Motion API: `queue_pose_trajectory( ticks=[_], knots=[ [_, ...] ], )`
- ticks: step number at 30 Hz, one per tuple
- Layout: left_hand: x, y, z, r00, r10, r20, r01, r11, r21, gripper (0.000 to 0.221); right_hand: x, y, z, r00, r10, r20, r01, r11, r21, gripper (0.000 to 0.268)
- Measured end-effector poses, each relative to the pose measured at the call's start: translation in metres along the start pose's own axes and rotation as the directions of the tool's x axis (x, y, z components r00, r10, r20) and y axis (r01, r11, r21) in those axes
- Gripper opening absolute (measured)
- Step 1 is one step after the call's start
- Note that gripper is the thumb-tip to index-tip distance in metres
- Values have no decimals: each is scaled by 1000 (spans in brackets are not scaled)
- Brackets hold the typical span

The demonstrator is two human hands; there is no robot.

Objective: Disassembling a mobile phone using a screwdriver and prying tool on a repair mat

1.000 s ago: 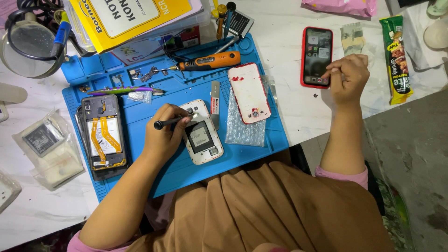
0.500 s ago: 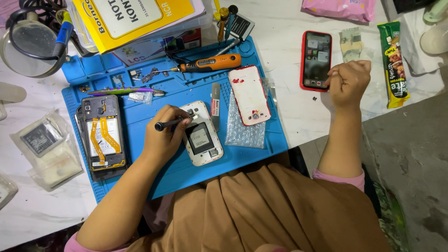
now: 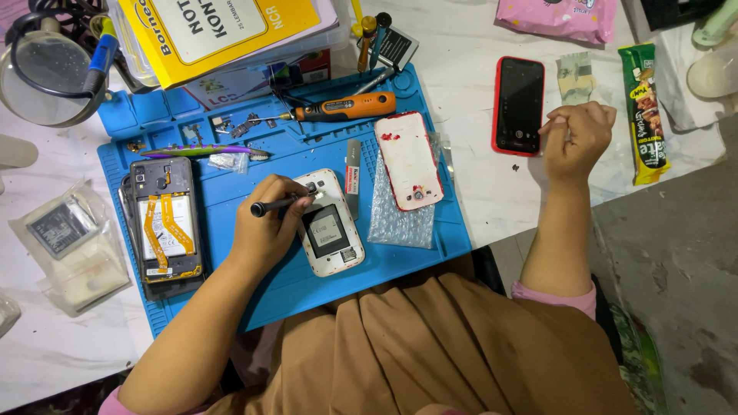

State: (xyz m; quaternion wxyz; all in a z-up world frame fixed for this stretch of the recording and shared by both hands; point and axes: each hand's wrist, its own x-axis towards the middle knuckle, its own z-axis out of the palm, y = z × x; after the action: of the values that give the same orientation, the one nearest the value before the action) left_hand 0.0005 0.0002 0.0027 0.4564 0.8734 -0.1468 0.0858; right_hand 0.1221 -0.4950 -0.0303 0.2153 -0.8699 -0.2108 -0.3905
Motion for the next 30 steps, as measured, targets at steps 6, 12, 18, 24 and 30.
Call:
queue_pose_trajectory(
  ticks=[6, 12, 18, 24, 30],
  knots=[
    [0, -13, 11, 988, 94, -123, -88, 995, 50, 15, 8, 9, 9, 998, -20, 56, 18, 1000, 25, 25],
    [-2, -26, 15, 989, 86, -118, -79, 995, 61, 15, 22, -18, 1, 989, -73, 129, 62, 994, 91, 30],
    [-3, -25, 13, 991, 71, -110, -66, 996, 56, 15, -3, 21, 7, 993, 104, 57, -103, 994, -19, 24],
    [-2, -18, 12, 990, 88, -114, -82, 995, 57, 13, 12, -28, -6, 827, 538, 164, -550, 835, 34, 14],
    [-3, -13, 10, 991, 81, -105, -74, 995, 63, 11, 0, 3, -16, 663, 614, 427, -715, 689, 119, 49]
  ],
)
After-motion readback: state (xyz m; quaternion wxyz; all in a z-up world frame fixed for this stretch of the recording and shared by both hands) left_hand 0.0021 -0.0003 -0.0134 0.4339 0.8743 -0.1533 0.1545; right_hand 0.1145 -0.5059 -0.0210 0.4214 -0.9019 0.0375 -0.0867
